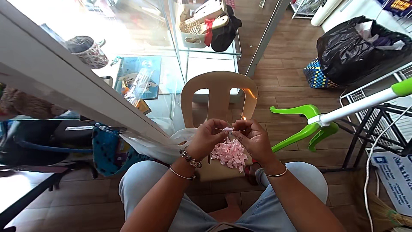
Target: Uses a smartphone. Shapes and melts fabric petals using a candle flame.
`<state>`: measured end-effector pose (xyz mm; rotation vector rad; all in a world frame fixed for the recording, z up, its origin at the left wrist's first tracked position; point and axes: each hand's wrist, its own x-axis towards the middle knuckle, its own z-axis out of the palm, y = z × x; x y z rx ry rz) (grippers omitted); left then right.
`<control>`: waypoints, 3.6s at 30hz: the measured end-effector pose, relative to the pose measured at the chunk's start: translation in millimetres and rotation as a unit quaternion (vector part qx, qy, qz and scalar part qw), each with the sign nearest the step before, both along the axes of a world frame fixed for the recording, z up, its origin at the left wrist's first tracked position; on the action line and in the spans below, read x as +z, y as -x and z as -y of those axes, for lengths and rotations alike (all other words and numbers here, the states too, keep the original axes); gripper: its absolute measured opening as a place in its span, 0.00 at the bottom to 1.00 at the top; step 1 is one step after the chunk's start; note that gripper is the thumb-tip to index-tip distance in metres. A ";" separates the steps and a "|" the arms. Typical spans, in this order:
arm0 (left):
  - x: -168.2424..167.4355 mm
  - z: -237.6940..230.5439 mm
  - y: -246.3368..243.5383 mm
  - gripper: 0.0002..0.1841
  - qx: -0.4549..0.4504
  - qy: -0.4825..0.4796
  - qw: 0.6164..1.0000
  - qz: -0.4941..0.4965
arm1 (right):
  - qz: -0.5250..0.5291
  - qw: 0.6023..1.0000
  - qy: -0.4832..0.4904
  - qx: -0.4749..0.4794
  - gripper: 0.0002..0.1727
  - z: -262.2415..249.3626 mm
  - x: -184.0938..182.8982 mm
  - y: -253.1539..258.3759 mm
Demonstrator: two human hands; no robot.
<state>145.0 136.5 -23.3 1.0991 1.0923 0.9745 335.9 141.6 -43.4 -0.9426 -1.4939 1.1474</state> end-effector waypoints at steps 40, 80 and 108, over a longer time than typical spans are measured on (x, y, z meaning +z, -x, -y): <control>15.5 23.2 74.6 0.14 0.055 -0.019 0.988 -0.142 | 0.449 0.871 0.201 -0.001 0.15 -30.0 -110.0 89.6; -15.2 8.9 -3.8 0.07 -0.163 -0.114 0.932 -0.302 | 0.041 0.921 0.377 0.089 0.02 -3.3 4.4 -28.7; -9.0 8.5 25.6 0.08 0.057 0.171 0.967 0.182 | 0.323 0.907 -0.270 -0.008 0.09 -3.8 -5.6 36.2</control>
